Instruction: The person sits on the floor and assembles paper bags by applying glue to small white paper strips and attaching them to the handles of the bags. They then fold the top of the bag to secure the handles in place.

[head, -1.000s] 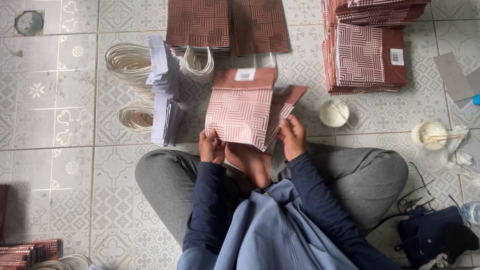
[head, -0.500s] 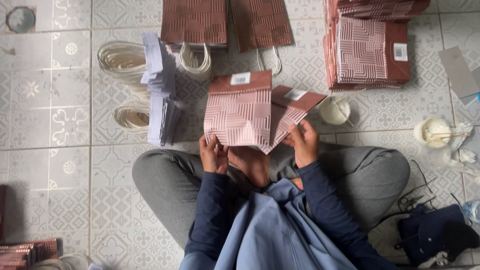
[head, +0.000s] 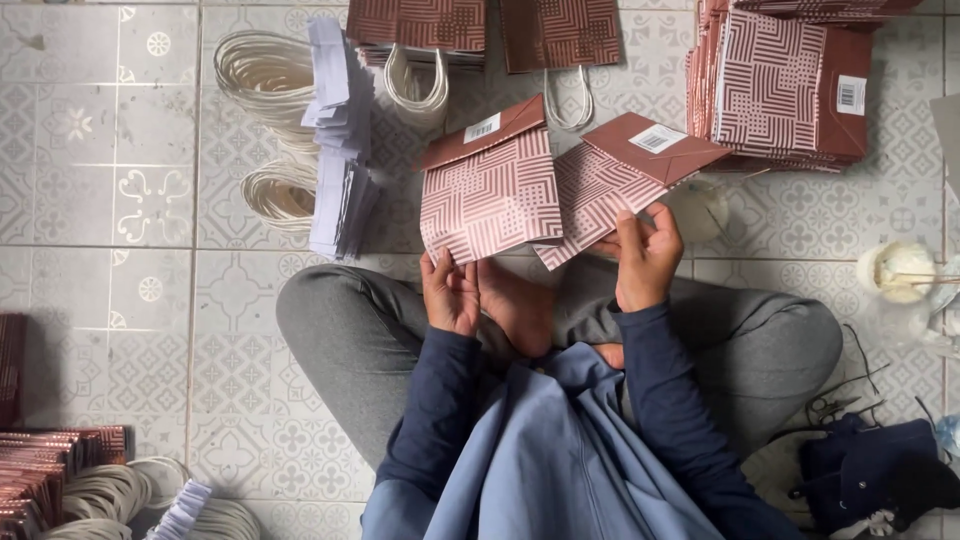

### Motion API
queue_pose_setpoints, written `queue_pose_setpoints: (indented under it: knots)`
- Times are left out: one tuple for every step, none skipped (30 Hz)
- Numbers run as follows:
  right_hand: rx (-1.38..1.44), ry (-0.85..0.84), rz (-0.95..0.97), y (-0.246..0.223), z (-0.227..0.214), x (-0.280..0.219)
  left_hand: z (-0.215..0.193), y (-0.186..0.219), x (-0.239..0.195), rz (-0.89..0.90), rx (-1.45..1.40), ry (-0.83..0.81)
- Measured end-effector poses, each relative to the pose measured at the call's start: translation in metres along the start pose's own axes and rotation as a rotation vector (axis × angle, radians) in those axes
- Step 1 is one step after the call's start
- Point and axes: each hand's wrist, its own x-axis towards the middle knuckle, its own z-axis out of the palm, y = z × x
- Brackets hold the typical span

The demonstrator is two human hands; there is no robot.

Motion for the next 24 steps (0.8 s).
queue_pose_setpoints:
  knots:
    - [-0.003, -0.003, 0.004, 0.004, -0.003, 0.002, 0.006, 0.001, -0.006, 0.001, -0.002, 0.005]
    - [-0.016, -0.025, 0.01, 0.008, -0.005, 0.005, 0.014, 0.002, -0.011, -0.004, 0.01, -0.023]
    - [-0.029, -0.047, 0.017, 0.012, -0.006, 0.008, 0.021, 0.004, -0.015, -0.01, 0.022, -0.052]
    - [-0.03, -0.055, 0.02, 0.024, -0.01, 0.014, 0.035, 0.002, -0.027, -0.004, 0.019, -0.047]
    - [-0.003, -0.067, 0.056, 0.036, -0.014, 0.019, 0.049, 0.0, -0.039, -0.02, 0.14, -0.121]
    - [0.024, -0.082, 0.091, 0.049, -0.017, 0.026, 0.064, -0.002, -0.051, -0.034, 0.26, -0.194]
    - [0.024, -0.093, 0.094, 0.039, -0.01, 0.02, 0.063, -0.001, -0.049, -0.025, 0.257, -0.188]
    - [0.019, -0.092, 0.11, 0.028, -0.005, 0.013, 0.062, -0.002, -0.048, 0.074, 0.598, -0.178]
    - [0.013, -0.092, 0.126, 0.018, 0.0, 0.007, 0.061, -0.002, -0.047, 0.173, 0.939, -0.163]
    - [0.011, -0.101, 0.127, 0.017, -0.001, 0.007, 0.055, -0.005, -0.044, 0.179, 0.934, -0.156]
    - [0.023, -0.113, 0.148, 0.017, -0.003, 0.008, 0.05, -0.008, -0.04, 0.23, 1.038, -0.245]
    - [0.034, -0.12, 0.167, 0.015, -0.005, 0.009, 0.045, -0.013, -0.037, 0.278, 1.141, -0.34]
    - [0.03, -0.124, 0.165, 0.011, -0.005, 0.008, 0.039, -0.013, -0.034, 0.28, 1.136, -0.338]
    - [0.039, -0.135, 0.183, 0.006, -0.004, 0.008, 0.033, -0.014, -0.032, 0.274, 1.11, -0.391]
    - [0.048, -0.145, 0.201, 0.002, -0.003, 0.008, 0.027, -0.015, -0.03, 0.268, 1.083, -0.445]
    - [0.044, -0.148, 0.201, -0.003, -0.005, 0.006, 0.032, -0.012, -0.031, 0.267, 1.079, -0.442]
    - [0.043, -0.145, 0.194, -0.008, -0.006, 0.004, 0.037, -0.01, -0.033, 0.248, 1.081, -0.514]
    - [0.042, -0.147, 0.186, -0.012, -0.007, 0.003, 0.042, -0.006, -0.034, 0.232, 1.081, -0.583]
    - [0.038, -0.153, 0.186, -0.013, -0.011, 0.001, 0.045, -0.003, -0.043, 0.235, 1.077, -0.578]
    - [0.014, -0.171, 0.164, -0.014, -0.014, 0.002, 0.05, 0.0, -0.051, 0.11, 0.999, -0.544]
    - [-0.01, -0.189, 0.141, -0.015, -0.017, 0.002, 0.055, 0.003, -0.059, -0.012, 0.919, -0.51]
    - [-0.014, -0.191, 0.138, -0.019, -0.016, -0.001, 0.073, 0.01, -0.067, -0.011, 0.914, -0.511]
    - [-0.092, -0.217, 0.024, -0.022, -0.015, -0.004, 0.09, 0.017, -0.076, -0.056, 0.882, -0.488]
    - [-0.169, -0.24, -0.089, -0.026, -0.015, -0.008, 0.107, 0.023, -0.085, -0.103, 0.851, -0.466]
